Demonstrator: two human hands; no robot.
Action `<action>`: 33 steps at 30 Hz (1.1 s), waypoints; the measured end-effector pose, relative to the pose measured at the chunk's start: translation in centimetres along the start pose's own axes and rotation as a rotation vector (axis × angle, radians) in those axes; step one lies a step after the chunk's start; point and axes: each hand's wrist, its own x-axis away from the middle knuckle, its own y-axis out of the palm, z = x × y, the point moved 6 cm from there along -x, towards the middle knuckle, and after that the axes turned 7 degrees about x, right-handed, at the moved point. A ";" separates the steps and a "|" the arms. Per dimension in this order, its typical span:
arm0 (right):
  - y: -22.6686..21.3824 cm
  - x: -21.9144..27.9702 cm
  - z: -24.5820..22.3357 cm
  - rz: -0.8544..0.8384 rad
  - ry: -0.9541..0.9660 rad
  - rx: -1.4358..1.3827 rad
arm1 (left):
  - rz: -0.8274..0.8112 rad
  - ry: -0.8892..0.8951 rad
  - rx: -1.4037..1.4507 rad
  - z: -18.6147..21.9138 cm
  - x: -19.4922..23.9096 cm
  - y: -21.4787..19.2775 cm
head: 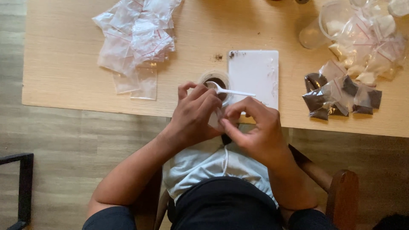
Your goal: The person scoops a brown powder from a plastic container using a white plastic spoon and transfers it into small clear plastic bags. They place the filled bags onto a digital scale to measure the weight and then seal them.
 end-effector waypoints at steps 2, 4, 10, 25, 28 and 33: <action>0.2 0.3 0.3 -0.011 0.017 0.011 | -0.018 0.001 -0.006 0.5 -0.1 -0.1; 0.2 0.1 0.6 -0.011 0.025 0.028 | -0.031 0.018 -0.014 0.5 -0.4 0.0; 0.2 0.3 1.5 -0.017 0.064 -0.139 | 0.017 -0.046 0.028 2.0 -0.7 -2.0; -1.1 0.1 -2.0 0.160 -0.143 0.061 | 0.086 -0.006 -0.085 3.5 -1.7 -2.9; -0.5 0.4 -1.7 0.186 -0.138 0.110 | 0.109 0.044 -0.094 4.0 -2.0 -3.3; -0.9 0.6 -1.1 0.200 -0.106 0.218 | 0.056 0.023 -0.176 3.4 -1.4 -3.4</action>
